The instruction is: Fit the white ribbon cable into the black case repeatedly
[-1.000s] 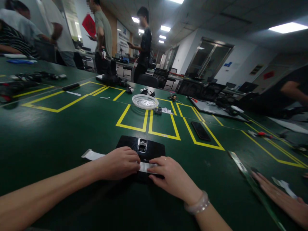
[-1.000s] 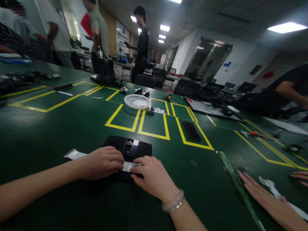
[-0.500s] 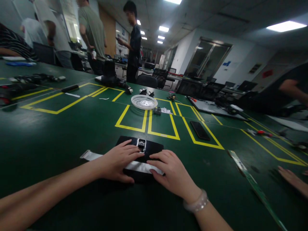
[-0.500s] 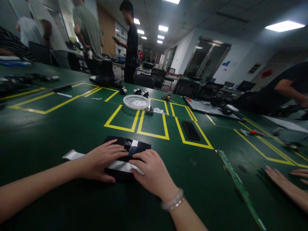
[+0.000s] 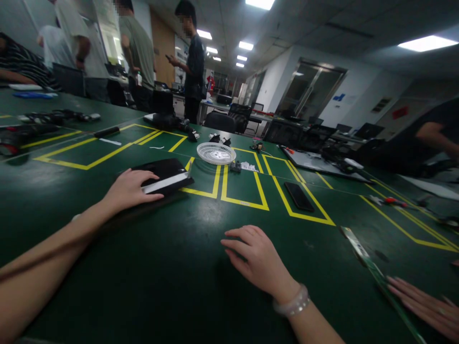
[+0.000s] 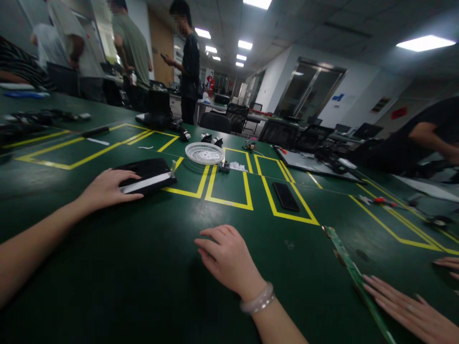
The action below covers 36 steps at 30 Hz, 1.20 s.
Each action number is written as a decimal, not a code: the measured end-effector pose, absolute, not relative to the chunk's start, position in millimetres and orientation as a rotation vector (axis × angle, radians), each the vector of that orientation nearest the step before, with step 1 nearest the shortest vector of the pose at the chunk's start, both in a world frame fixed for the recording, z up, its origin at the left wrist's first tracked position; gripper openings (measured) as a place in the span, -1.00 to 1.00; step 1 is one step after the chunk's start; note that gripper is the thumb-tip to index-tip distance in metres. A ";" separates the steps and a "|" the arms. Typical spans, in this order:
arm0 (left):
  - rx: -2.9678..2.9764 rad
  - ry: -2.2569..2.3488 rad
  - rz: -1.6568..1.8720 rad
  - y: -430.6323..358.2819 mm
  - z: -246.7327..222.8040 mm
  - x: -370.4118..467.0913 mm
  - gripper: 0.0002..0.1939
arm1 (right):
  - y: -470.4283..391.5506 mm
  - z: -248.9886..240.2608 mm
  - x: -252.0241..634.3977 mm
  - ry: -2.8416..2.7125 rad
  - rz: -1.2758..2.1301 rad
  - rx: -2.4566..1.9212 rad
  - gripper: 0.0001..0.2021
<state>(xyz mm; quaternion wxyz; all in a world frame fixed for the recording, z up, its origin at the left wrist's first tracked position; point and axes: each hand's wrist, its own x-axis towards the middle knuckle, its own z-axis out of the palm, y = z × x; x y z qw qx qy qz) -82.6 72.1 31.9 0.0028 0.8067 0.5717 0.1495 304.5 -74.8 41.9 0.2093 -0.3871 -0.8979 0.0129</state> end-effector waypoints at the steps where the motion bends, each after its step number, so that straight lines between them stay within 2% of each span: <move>1: 2.460 1.887 0.463 76.3 31.3 -94.3 -0.23 | -74.9 41.9 304.3 -2.503 0.041 -1.085 -0.77; 11: 1.887 2.511 0.327 84.2 22.1 -189.2 0.06 | -73.4 38.8 303.0 -2.556 0.050 -1.119 -0.81; 18: 1.685 2.558 0.187 84.5 16.7 -204.3 0.16 | -72.6 37.5 303.7 -2.573 0.091 -1.134 -0.79; 24: 1.653 2.536 0.303 79.8 14.8 -190.4 0.05 | -72.5 37.5 303.2 -2.583 0.107 -1.142 -0.81; 28: 1.671 2.458 0.303 78.5 17.0 -183.0 0.04 | -73.6 38.5 303.8 -2.582 0.104 -1.141 -0.80; 36: 2.053 2.075 0.459 77.1 33.9 -135.3 -0.26 | -74.2 39.6 302.7 -2.557 0.051 -1.099 -0.79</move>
